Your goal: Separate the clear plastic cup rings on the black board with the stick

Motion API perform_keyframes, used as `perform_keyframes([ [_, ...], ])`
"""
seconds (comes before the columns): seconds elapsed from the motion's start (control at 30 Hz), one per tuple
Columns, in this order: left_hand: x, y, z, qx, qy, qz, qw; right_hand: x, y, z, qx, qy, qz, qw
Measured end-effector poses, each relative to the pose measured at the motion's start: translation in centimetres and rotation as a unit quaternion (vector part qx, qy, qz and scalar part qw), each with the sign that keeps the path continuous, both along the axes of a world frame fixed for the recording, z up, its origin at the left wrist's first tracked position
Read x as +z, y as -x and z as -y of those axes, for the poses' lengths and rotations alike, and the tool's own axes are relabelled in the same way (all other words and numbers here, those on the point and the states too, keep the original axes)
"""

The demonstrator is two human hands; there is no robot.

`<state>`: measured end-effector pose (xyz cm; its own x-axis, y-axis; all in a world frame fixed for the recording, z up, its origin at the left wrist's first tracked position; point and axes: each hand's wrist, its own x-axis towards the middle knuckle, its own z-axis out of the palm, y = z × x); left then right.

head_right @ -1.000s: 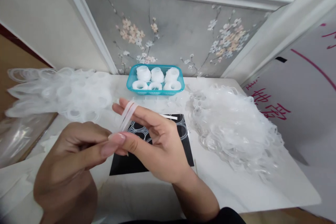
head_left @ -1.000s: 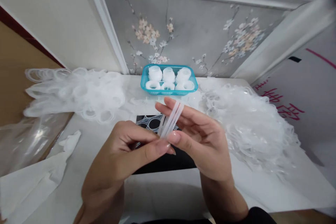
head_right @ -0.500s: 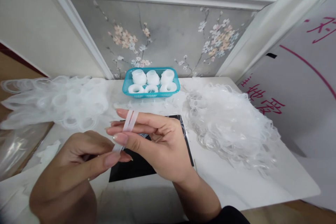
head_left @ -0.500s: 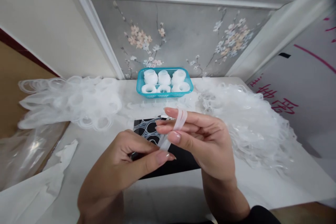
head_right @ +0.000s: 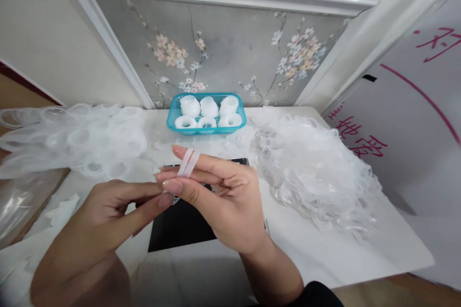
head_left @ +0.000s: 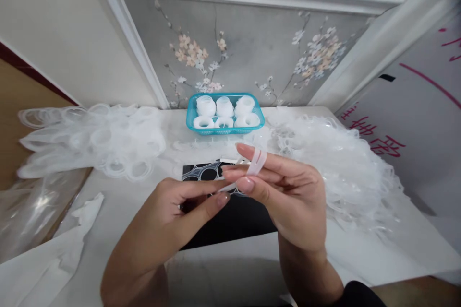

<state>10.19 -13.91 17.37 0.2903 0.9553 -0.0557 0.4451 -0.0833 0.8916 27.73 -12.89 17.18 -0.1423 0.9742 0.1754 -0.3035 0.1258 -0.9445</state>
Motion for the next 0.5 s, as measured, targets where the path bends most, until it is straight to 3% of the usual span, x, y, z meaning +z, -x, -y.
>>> perform_keyframes([
  [0.13, 0.1, -0.6, 0.5, 0.046, -0.033, -0.027, 0.998, -0.2, 0.2, -0.1, -0.012, -0.017, -0.017, 1.000],
  [0.3, 0.5, -1.5, 1.4, 0.030, -0.065, -0.070, 0.995, -1.0, 0.2, -0.6, -0.022, -0.027, -0.059, 0.998],
  [0.5, -0.2, -2.1, 1.5, 0.015, -0.141, -0.068, 0.988, -1.5, -0.2, -1.1, -0.049, -0.016, -0.049, 0.997],
])
